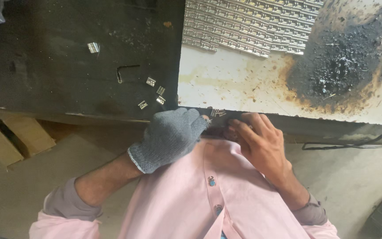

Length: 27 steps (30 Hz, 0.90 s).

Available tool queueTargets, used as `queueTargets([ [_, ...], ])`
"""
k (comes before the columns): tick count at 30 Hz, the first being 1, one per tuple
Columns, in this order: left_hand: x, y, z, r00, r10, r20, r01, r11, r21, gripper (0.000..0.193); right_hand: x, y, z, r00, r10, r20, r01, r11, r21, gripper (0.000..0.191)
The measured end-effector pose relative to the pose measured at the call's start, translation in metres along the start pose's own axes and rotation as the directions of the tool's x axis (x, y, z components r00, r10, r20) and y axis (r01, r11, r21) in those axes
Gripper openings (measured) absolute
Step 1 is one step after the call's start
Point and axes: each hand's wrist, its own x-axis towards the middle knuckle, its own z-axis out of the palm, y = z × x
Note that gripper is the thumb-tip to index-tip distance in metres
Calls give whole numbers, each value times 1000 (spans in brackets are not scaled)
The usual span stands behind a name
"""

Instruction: The person places small metallic components onto a grid-like board using both hands. They repeatedly pick up components from a pile and position them into slots on the board. The person also handles a plastic bag containing additional components.

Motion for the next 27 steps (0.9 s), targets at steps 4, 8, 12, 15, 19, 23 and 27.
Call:
queueTargets([
  [4,31,-3,-9,993,-93,-76,88,993,-77,16,25,0,-9,989,84,-121,-63,985,163,19],
  [8,71,-26,1,984,-24,-175,50,988,149,22,71,10,-12,972,80,-221,-56,992,112,21],
  [12,66,-37,7,992,52,-118,-39,993,110,32,82,13,-14,960,77,-268,-63,996,60,26],
  [15,60,-39,9,994,48,-97,-41,996,75,29,76,13,-14,959,108,-262,-84,991,100,31],
  [19,61,-38,12,996,-21,-90,23,999,24,32,72,11,-11,961,151,-232,-114,980,165,31],
  [23,63,-40,14,979,-29,-200,52,993,107,27,75,11,-9,963,121,-242,-103,991,89,30],
  [27,59,-43,11,988,35,-149,-19,994,107,33,75,11,-9,960,147,-238,-118,984,132,27],
])
